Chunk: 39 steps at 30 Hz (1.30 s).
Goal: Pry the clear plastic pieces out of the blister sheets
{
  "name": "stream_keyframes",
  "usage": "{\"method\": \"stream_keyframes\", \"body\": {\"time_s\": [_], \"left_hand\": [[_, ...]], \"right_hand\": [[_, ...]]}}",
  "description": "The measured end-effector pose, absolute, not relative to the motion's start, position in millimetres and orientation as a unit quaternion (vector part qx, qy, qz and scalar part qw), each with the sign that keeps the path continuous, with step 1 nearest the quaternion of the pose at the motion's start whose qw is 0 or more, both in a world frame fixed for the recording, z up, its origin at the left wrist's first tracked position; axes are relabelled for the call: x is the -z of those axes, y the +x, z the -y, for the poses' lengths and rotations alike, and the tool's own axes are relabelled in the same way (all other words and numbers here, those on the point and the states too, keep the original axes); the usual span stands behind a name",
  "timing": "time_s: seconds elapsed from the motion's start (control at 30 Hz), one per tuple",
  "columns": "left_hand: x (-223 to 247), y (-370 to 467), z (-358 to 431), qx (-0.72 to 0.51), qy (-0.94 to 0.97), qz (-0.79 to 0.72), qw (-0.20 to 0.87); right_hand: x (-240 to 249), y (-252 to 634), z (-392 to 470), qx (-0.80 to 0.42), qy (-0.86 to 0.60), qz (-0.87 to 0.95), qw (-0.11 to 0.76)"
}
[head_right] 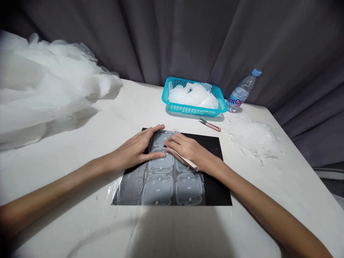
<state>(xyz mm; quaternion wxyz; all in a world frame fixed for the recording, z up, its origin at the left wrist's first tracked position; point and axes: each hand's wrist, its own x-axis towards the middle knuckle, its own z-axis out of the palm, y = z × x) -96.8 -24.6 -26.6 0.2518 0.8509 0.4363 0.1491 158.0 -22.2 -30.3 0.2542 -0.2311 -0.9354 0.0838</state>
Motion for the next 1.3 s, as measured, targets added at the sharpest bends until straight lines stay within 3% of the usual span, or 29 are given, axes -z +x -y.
{"method": "stream_keyframes", "body": {"time_s": [0.27, 0.4, 0.5, 0.6, 0.7, 0.8, 0.87, 0.97, 1.17, 1.3], "left_hand": [[28.3, -95.7, 23.9, -0.074, 0.879, -0.409, 0.232], [30.5, -98.2, 21.3, -0.074, 0.881, -0.409, 0.227], [28.9, -101.2, 22.4, -0.108, 0.874, -0.415, 0.23], [20.2, -98.5, 27.4, -0.213, 0.843, -0.446, 0.211], [8.8, -86.8, 32.0, -0.306, 0.767, -0.494, 0.272], [2.5, -72.0, 32.4, -0.282, 0.63, -0.471, 0.548], [2.3, -66.1, 31.6, -0.286, 0.545, -0.438, 0.655], [6.4, -67.0, 31.5, -0.311, 0.539, -0.424, 0.658], [16.4, -78.0, 33.7, -0.285, 0.599, -0.446, 0.601], [12.2, -77.9, 34.6, -0.267, 0.675, -0.434, 0.533]], "right_hand": [[18.7, 156.4, 3.9, -0.304, -0.387, 0.799, 0.345], [20.8, 175.1, -24.8, -0.398, -0.475, 0.629, 0.469], [18.4, 191.1, -41.8, -0.416, -0.489, 0.543, 0.542], [10.8, 194.3, -39.3, -0.412, -0.481, 0.54, 0.555], [0.3, 181.5, -14.1, -0.365, -0.458, 0.604, 0.541], [-11.2, 163.3, 21.6, -0.315, -0.408, 0.711, 0.478], [-20.0, 156.5, 41.0, -0.36, -0.333, 0.785, 0.379], [-34.0, 159.2, 51.3, -0.422, -0.26, 0.832, 0.251], [-35.1, 161.5, 21.8, -0.278, -0.367, 0.823, 0.334], [-12.8, 143.8, 8.2, -0.339, -0.383, 0.818, 0.263]]}}
